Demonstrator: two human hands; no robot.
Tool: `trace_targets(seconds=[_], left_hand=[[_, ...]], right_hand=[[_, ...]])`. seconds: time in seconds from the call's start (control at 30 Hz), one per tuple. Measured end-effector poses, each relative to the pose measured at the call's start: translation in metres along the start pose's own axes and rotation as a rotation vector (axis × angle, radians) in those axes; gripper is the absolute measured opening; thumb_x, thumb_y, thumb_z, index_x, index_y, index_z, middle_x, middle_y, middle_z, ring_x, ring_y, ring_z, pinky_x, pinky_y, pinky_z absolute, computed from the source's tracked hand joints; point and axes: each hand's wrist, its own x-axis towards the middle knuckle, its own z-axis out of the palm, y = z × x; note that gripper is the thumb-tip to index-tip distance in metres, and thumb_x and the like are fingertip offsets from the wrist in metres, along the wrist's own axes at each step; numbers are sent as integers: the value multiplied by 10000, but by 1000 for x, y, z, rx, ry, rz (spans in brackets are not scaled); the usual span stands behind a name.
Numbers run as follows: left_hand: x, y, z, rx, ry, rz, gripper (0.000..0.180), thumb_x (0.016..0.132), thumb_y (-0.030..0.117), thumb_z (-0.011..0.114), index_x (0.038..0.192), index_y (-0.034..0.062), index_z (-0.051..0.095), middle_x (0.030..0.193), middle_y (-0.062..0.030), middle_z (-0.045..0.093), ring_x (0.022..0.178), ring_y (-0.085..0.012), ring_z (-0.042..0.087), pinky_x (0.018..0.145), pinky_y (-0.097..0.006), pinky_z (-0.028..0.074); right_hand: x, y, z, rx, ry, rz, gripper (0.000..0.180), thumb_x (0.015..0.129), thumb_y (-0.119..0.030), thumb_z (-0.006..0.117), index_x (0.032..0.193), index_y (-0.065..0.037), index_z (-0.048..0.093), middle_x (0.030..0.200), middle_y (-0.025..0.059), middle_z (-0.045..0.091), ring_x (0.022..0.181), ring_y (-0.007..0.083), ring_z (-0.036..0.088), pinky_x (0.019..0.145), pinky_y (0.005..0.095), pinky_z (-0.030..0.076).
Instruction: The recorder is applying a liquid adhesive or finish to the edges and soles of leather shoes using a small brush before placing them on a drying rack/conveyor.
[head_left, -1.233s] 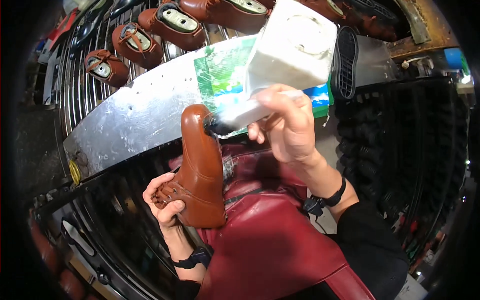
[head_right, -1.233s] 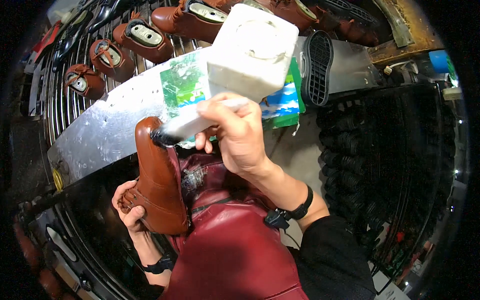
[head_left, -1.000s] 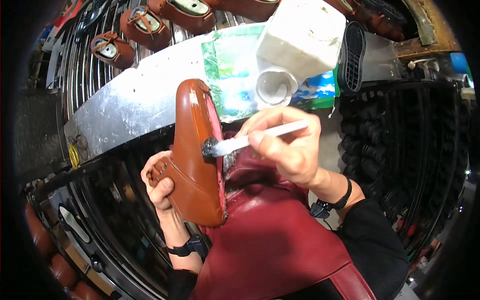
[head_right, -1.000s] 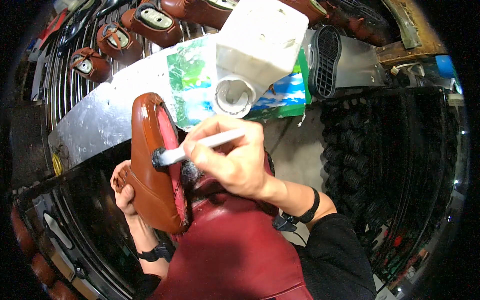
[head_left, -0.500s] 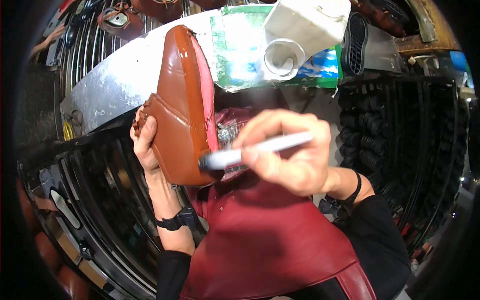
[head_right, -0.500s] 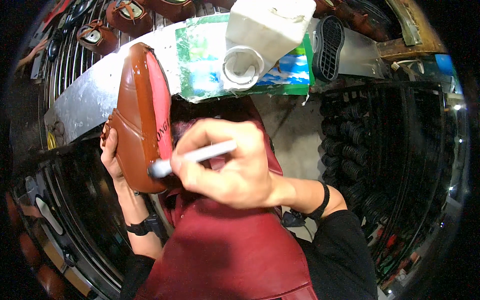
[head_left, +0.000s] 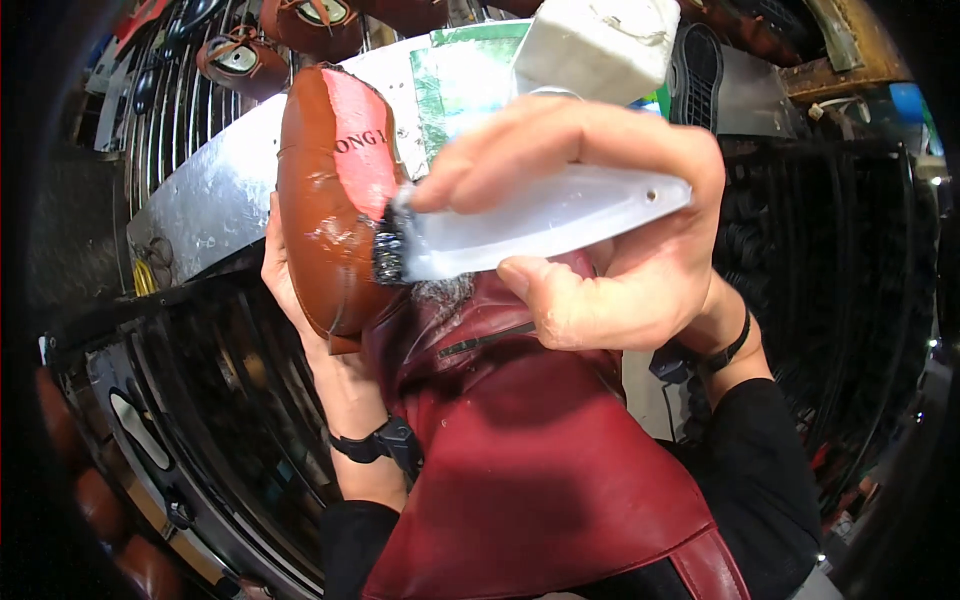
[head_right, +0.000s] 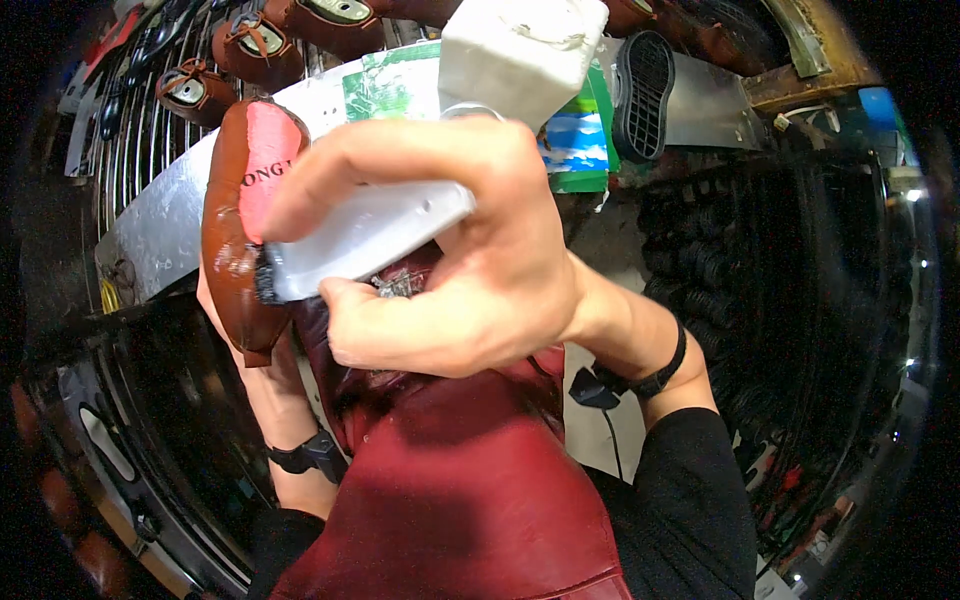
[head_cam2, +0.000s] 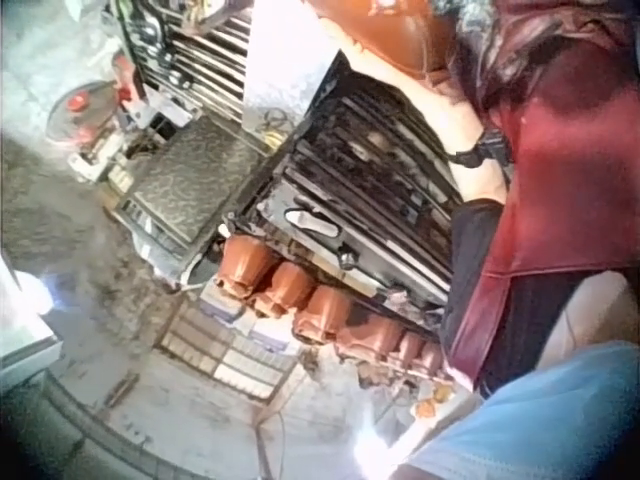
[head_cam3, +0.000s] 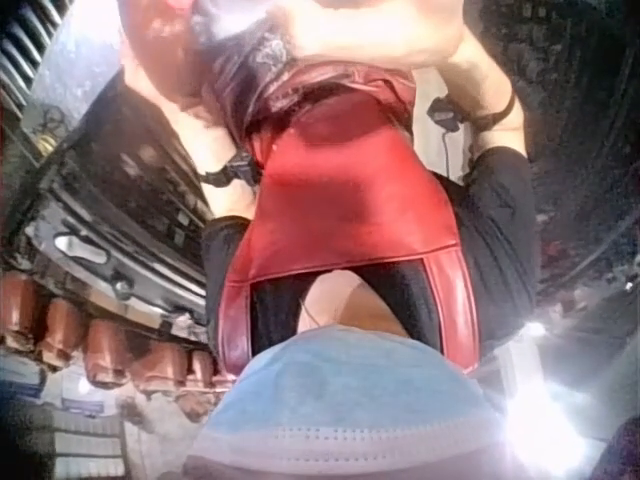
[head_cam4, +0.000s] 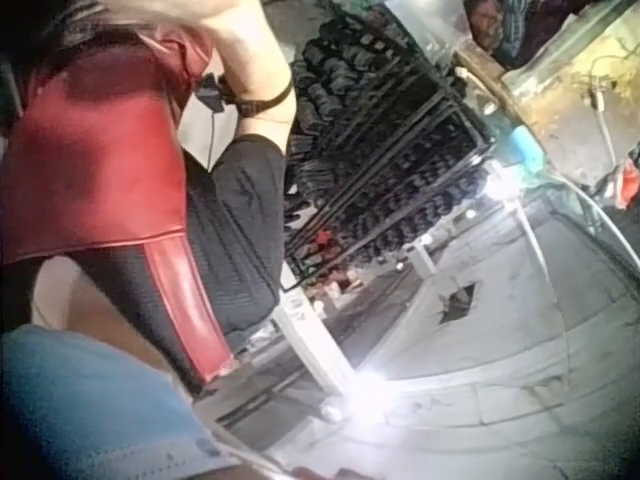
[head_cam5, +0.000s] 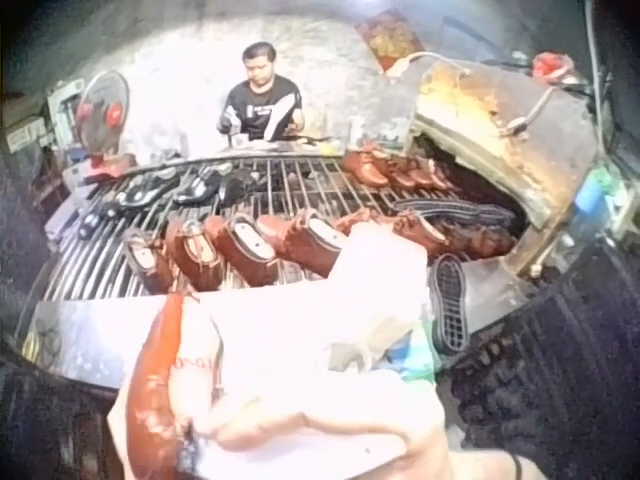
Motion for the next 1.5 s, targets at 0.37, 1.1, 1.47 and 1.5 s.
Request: trace_targets(seconds=[0.37,1.1,1.47,1.5], left_hand=[[-37,6,-1,821,260,342,416,1064,211,589,1419,-5,572,1371,-129,665,1250,-234,643,1131,-405,489],[287,290,-45,1964,944,492,592,712,534,869,1154,145,809,1117,-208,776,1072,-422,728,954,-497,564],[222,253,-42,2055,535,605,893,850,577,783,1525,55,518,1274,-258,708,1201,-369,688,1024,-444,511],[171,231,11,1997,660,590,661,910,430,787,1425,47,628,1161,-204,763,1074,-263,735,964,-395,544]], right_hand=[[67,57,-29,547,-197,265,304,778,-87,811,1049,44,767,1013,124,778,904,174,744,809,284,596],[10,97,29,744,820,688,245,1060,-181,649,996,55,632,815,202,723,624,254,728,512,352,622],[-2,100,25,851,845,642,222,1044,-181,682,980,29,651,807,167,725,604,222,720,495,319,599],[-6,102,23,841,856,643,220,1040,-182,689,982,27,654,801,158,724,598,211,717,492,311,595]])
